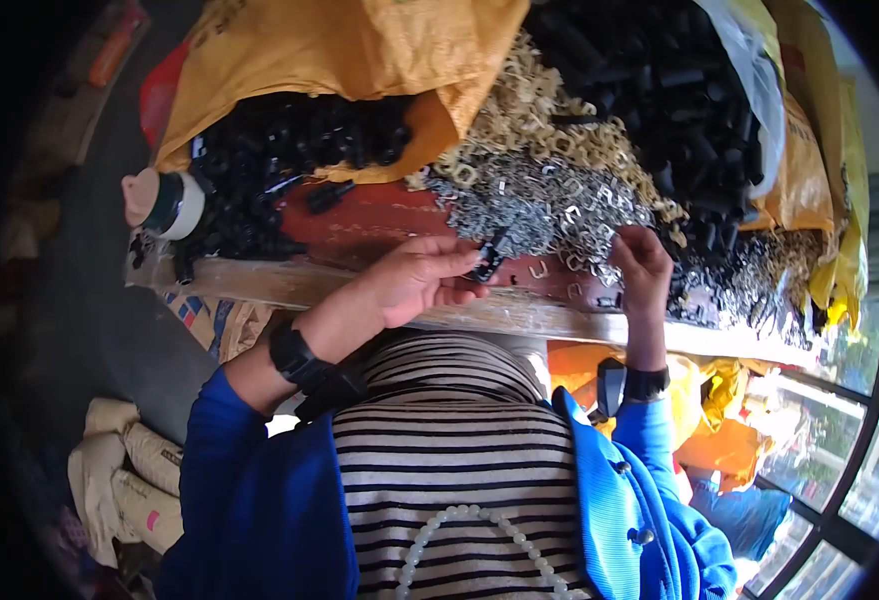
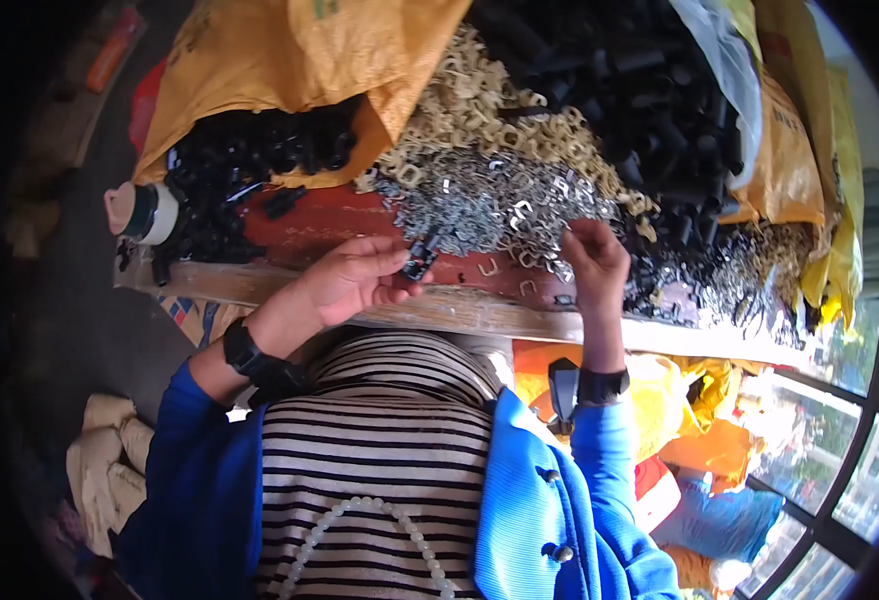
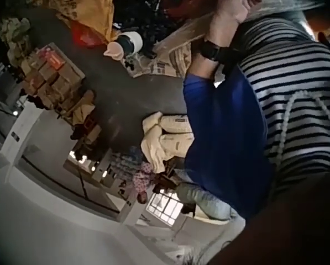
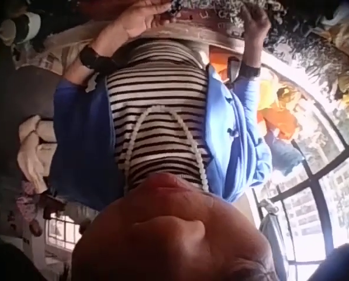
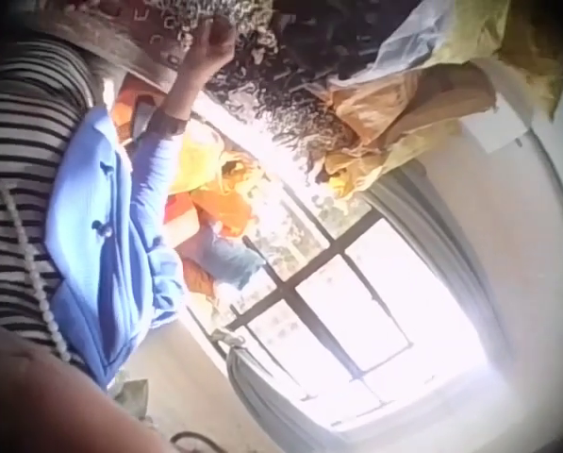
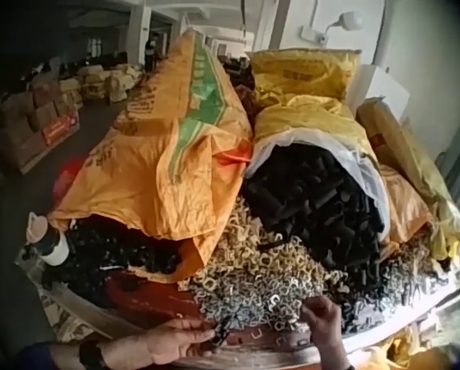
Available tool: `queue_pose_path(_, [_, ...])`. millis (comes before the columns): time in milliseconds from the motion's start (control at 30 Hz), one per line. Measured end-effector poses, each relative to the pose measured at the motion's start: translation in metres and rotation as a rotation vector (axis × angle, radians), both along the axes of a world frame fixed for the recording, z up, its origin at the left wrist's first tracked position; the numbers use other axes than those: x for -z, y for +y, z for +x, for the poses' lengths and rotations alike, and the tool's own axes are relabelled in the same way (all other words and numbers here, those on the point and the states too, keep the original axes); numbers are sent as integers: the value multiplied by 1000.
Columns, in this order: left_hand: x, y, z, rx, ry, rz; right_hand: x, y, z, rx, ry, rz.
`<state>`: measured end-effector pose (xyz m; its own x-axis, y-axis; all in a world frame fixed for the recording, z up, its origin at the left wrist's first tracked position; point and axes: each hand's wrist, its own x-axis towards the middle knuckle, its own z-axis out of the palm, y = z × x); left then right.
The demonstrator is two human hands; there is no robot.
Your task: The person assembles components by hand by picking up a black plastic part and a metal clip, fitting the clip into the part, and then sliding a black sleeve over the assembly.
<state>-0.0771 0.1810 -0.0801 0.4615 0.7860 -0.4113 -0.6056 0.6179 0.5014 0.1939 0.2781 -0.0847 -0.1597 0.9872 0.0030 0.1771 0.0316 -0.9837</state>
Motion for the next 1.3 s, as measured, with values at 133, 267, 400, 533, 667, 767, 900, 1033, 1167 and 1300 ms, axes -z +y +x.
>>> queue_pose_path(133, [1, 10, 12, 9, -57, 50, -21, -14, -16, -181, 278, -132])
queue_pose_path(267, [0, 2, 21, -64, -121, 42, -28, -34, -63, -456, 333, -199])
queue_pose_path(400, [-3, -5, 18, -108, -199, 144, -33, -43, -85, -537, 267, -194])
queue_pose_path(533, [-2, -4, 14, -121, -217, 131, -37, -41, -91, -548, 251, -181])
queue_pose_path(667, [-2, -1, 11, -161, -184, 184, -31, -40, -96, -513, 217, -118])
queue_pose_path(767, [-8, -3, 11, -191, -146, 211, -25, -39, -90, -522, 169, -146])
queue_pose_path(900, [-4, -5, 12, -259, -82, 227, -22, -41, -92, -571, 165, -206])
queue_pose_path(1033, [-16, -14, 7, -330, -21, 233, -21, -41, -100, -634, 183, -218])
queue_pose_path(1167, [-16, -24, 2, -390, -22, 195, -27, -42, -113, -697, 148, -226])
queue_pose_path(1300, [-15, -32, -7, -408, -27, 201, -24, -39, -124, -810, 132, -155])
